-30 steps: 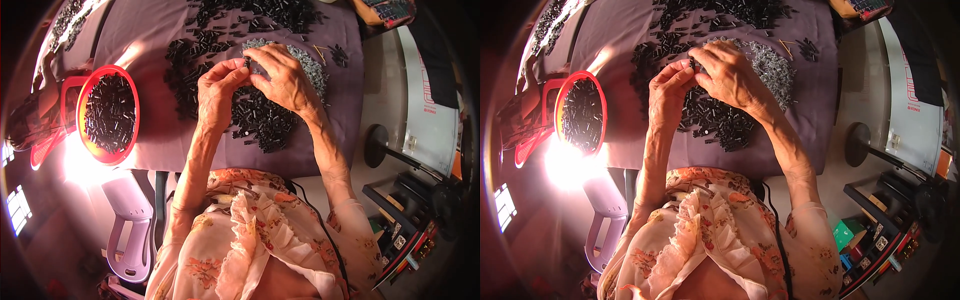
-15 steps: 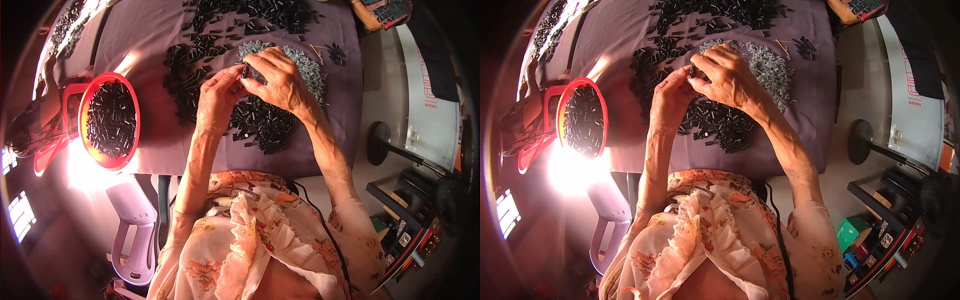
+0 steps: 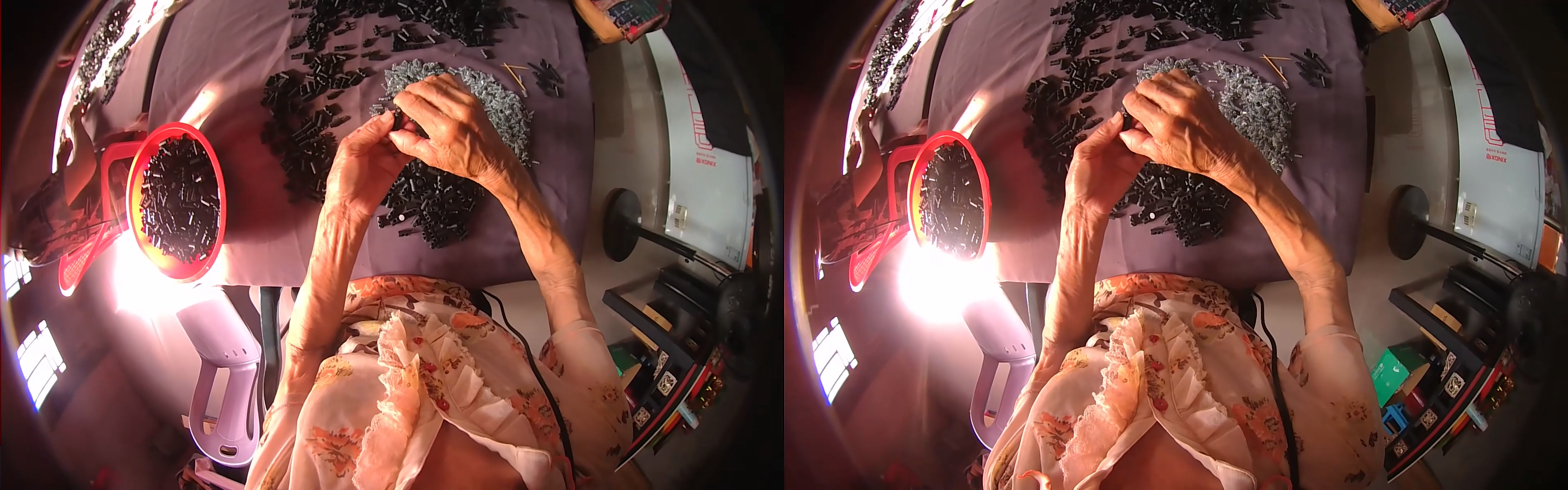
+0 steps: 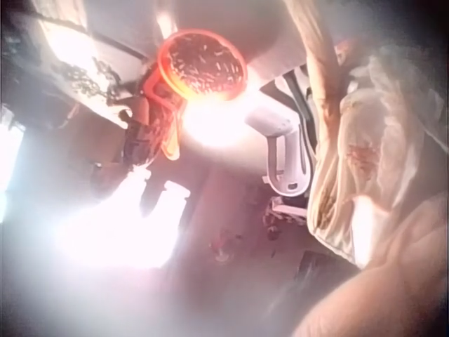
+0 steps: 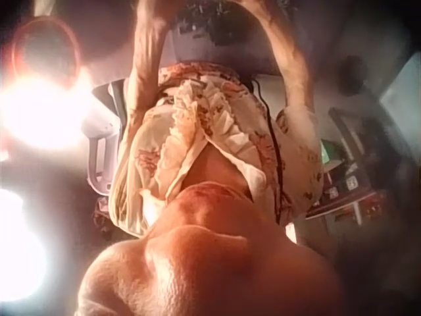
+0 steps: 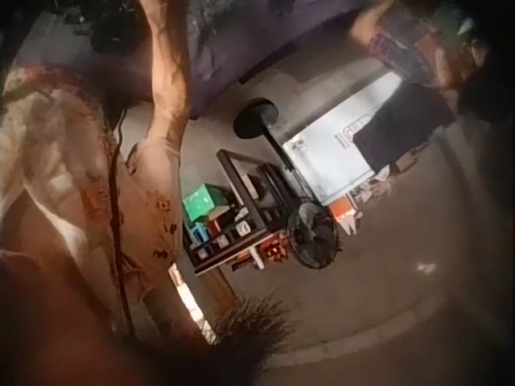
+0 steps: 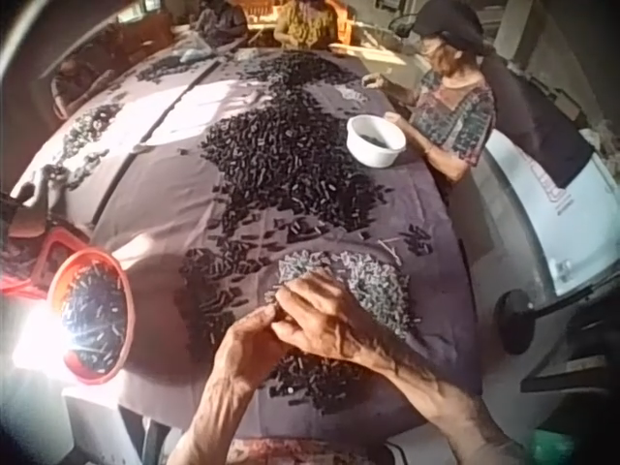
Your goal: The person assembles components by picking up black plastic pieces and inserting small grey parts into them by hand.
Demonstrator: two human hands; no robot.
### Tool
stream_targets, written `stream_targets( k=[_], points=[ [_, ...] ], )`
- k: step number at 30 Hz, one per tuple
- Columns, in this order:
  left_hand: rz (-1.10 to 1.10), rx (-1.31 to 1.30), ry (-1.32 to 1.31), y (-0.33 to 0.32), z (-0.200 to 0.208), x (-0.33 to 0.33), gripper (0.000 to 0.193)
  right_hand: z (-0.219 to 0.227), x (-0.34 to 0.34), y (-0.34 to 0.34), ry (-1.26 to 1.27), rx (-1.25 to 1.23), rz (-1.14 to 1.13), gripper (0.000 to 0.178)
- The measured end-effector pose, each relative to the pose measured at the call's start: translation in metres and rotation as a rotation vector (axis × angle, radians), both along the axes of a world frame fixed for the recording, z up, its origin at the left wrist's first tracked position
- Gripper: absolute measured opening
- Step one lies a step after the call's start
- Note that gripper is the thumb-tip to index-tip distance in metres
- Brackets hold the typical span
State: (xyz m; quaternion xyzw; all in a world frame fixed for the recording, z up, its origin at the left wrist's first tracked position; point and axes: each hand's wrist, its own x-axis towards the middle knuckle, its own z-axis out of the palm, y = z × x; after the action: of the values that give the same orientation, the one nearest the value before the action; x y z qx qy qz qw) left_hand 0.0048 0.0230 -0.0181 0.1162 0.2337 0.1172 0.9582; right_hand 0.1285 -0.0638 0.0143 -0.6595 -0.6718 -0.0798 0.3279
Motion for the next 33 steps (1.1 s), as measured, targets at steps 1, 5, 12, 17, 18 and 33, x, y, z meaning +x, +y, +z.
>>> stream_targets(
  k=[1,5,12,17,18,33],
  points=[
    [0.005,-0.020,-0.033,0.001,-0.003,0.000,0.018,0.000,0.000,0.001,0.000,-0.011,0.015,0.032],
    [0.011,-0.038,-0.033,-0.002,0.000,0.001,0.018,-0.005,0.004,0.002,0.025,0.051,0.056,0.031],
    [-0.101,0.050,-0.022,-0.003,0.003,-0.003,0.021,-0.008,0.005,-0.002,0.060,0.076,0.056,0.031],
    [-0.067,-0.023,-0.022,-0.005,-0.003,-0.001,0.019,-0.010,0.003,-0.001,0.027,0.115,0.073,0.030],
    [-0.058,-0.033,-0.006,-0.005,-0.004,-0.001,0.019,-0.010,0.003,0.000,0.021,0.117,0.087,0.029],
    [-0.046,-0.040,-0.012,-0.010,-0.009,-0.001,0.016,-0.019,0.003,0.000,-0.032,0.157,0.120,0.018]
  ],
)
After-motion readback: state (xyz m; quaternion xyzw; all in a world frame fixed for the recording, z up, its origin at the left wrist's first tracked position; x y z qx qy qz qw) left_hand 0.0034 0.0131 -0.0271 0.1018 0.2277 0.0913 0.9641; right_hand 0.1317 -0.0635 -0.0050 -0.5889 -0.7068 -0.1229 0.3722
